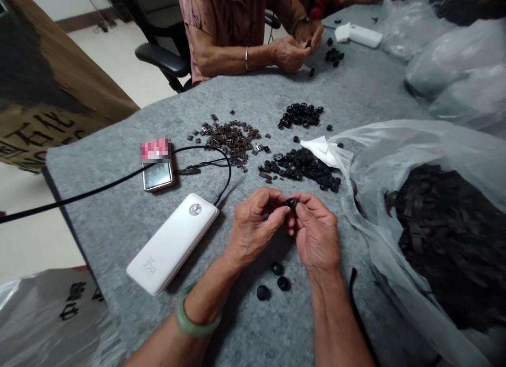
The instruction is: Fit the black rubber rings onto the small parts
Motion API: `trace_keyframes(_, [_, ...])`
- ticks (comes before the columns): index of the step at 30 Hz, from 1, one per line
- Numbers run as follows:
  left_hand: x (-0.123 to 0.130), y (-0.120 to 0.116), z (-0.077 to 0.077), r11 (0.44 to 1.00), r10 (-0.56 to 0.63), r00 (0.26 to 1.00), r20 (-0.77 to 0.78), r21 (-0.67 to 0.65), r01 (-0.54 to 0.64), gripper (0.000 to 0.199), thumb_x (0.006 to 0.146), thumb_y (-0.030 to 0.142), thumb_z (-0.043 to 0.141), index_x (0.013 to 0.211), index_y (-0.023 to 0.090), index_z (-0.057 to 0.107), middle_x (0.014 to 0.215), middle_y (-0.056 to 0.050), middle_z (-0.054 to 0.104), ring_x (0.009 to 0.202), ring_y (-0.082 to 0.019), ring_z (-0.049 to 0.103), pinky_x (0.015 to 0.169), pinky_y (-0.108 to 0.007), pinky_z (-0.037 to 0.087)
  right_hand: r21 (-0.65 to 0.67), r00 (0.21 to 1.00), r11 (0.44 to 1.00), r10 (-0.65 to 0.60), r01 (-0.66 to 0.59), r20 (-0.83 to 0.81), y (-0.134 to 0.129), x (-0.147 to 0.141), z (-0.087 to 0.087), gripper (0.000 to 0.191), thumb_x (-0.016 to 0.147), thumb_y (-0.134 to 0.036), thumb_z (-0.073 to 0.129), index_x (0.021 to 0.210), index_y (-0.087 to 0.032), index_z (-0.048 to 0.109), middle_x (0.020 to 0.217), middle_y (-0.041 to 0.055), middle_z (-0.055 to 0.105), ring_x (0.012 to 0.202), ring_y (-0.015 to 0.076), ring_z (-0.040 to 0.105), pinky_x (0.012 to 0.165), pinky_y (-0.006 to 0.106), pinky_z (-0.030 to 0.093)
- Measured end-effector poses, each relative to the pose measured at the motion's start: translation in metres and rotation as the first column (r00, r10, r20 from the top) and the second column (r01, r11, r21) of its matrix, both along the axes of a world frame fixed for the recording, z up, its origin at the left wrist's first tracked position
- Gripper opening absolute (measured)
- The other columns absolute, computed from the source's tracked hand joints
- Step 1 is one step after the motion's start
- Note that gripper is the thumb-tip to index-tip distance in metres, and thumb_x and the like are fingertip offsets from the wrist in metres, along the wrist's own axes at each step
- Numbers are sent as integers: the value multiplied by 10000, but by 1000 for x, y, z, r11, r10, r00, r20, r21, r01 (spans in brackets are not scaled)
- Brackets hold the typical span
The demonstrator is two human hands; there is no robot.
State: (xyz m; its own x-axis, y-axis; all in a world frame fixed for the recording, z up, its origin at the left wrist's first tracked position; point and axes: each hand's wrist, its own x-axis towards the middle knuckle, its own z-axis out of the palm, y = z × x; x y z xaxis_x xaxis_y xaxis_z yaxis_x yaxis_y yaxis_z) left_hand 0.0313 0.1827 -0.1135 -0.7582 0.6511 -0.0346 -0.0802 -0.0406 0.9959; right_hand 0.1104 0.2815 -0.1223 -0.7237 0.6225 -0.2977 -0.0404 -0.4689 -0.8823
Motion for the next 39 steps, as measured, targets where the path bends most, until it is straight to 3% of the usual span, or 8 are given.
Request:
trace_keyframes(5, [-3, 1, 3, 997, 62, 971, -230, -32, -71, 57, 861, 219, 726, 862, 183, 682, 774, -6, 662, 682, -84, 593, 631, -203, 474, 91, 999, 995, -46, 44, 28, 0, 0, 1, 377, 784, -438, 712, 999, -141, 628, 665, -24, 556, 561, 37, 508, 495, 143, 405])
trace_keyframes(15, [-5, 1, 4, 997, 47, 940, -339, -38, -63, 45, 872, 222, 716, 868, 184, 693, 809, -14, 673, 692, -92, 616, 658, -218, 482, 201, 998, 979, -36, 26, 46, 1, 4, -6, 308, 844, -395, 704, 1029, -148, 706, 801, 7, 642, 628, 33, 546, 559, 149, 443])
trace_keyframes(26, [-6, 0, -5, 999, 54, 927, -370, 17, -51, 63, 895, 243, 715, 881, 186, 694, 856, -24, 690, 789, -106, 637, 754, -234, 500, 209, 997, 978, -38, 25, 60, 1, 4, -7, 314, 846, -406, 705, 1025, -149, 735, 751, 13, 636, 634, 48, 558, 543, 152, 443])
trace_keyframes(39, [-7, -1, -4, 998, 60, 942, -329, 48, -47, 42, 876, 227, 734, 873, 198, 704, 875, -23, 690, 835, -116, 641, 804, -252, 506, 180, 998, 983, -54, 46, 38, -2, 2, -5, 293, 843, -386, 705, 1007, -144, 732, 748, 7, 638, 620, 41, 566, 531, 143, 453])
